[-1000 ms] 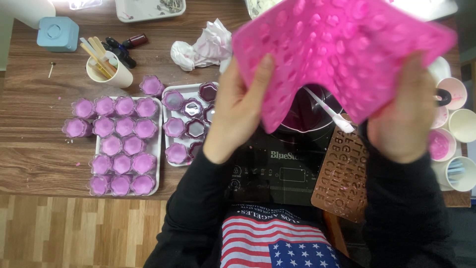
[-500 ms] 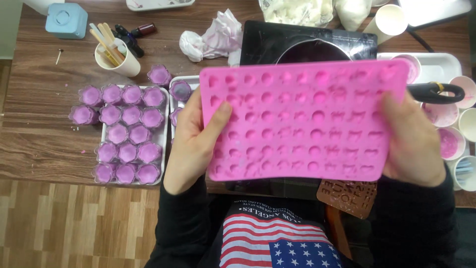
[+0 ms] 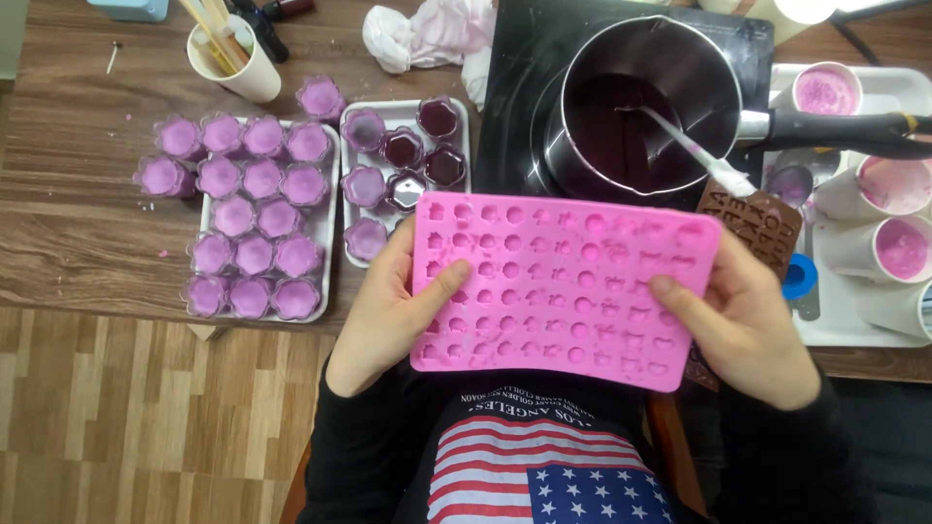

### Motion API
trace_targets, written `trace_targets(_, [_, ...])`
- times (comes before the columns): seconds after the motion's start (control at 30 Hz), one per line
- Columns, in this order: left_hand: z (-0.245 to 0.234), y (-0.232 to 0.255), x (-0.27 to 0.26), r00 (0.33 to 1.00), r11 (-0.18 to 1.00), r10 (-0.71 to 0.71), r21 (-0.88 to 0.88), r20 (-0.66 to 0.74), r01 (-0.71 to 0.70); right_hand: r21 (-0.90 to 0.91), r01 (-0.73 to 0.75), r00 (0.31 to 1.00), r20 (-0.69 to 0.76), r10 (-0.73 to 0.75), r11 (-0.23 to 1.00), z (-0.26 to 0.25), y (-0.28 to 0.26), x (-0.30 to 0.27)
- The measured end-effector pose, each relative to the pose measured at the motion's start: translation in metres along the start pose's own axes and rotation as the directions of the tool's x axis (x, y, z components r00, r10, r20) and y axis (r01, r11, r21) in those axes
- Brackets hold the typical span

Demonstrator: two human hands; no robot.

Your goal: Inspecting and preparing silicone letter and decorative molds for wax pouring.

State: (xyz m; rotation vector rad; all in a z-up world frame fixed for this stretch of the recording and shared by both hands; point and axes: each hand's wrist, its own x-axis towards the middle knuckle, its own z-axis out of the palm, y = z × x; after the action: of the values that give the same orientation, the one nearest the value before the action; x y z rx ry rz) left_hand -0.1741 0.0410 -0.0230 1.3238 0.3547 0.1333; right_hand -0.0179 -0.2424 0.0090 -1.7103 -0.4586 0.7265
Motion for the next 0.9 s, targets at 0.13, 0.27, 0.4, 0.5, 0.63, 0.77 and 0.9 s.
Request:
trace_targets(0.13, [0.004, -0.011, 0.003, 1.000, 0.999, 0.024, 0.040, -0.004, -0.024, -0.023, -0.029, 0.999, 0.014, 0.029, 0.999, 0.011, 0.014, 0.001])
trace_targets(0.27, [0.008, -0.021, 0.008, 0.999, 0.980, -0.007, 0.197, -0.040, 0.015, -0.152, -0.081, 0.996, -0.052, 0.073, 0.985, 0.019, 0.014, 0.006])
trace_targets(0.4, [0.009, -0.023, 0.013, 0.993, 0.938, -0.095, 0.329, -0.066, 0.111, -0.346, -0.073, 0.993, -0.111, 0.036, 0.935, 0.024, 0.018, 0.011])
trace_targets(0.5, [0.010, -0.023, 0.015, 0.990, 0.946, -0.100, 0.299, -0.103, 0.127, -0.435, -0.010, 0.988, -0.140, -0.057, 0.900, 0.027, 0.021, 0.012])
trace_targets(0.63, [0.010, -0.027, 0.015, 0.987, 0.929, -0.096, 0.345, -0.132, 0.136, -0.632, -0.066, 0.973, -0.213, -0.091, 0.772, 0.029, 0.019, 0.011])
trace_targets(0.77, [0.012, -0.026, 0.012, 0.992, 0.959, -0.020, 0.278, -0.121, 0.054, -0.688, 0.009, 0.963, -0.190, -0.192, 0.726, 0.029, 0.020, 0.006])
trace_targets(0.9, [0.016, -0.018, 0.010, 0.984, 0.972, -0.062, 0.214, -0.166, 0.097, -0.741, -0.062, 0.967, -0.212, -0.145, 0.668, 0.029, 0.016, 0.004])
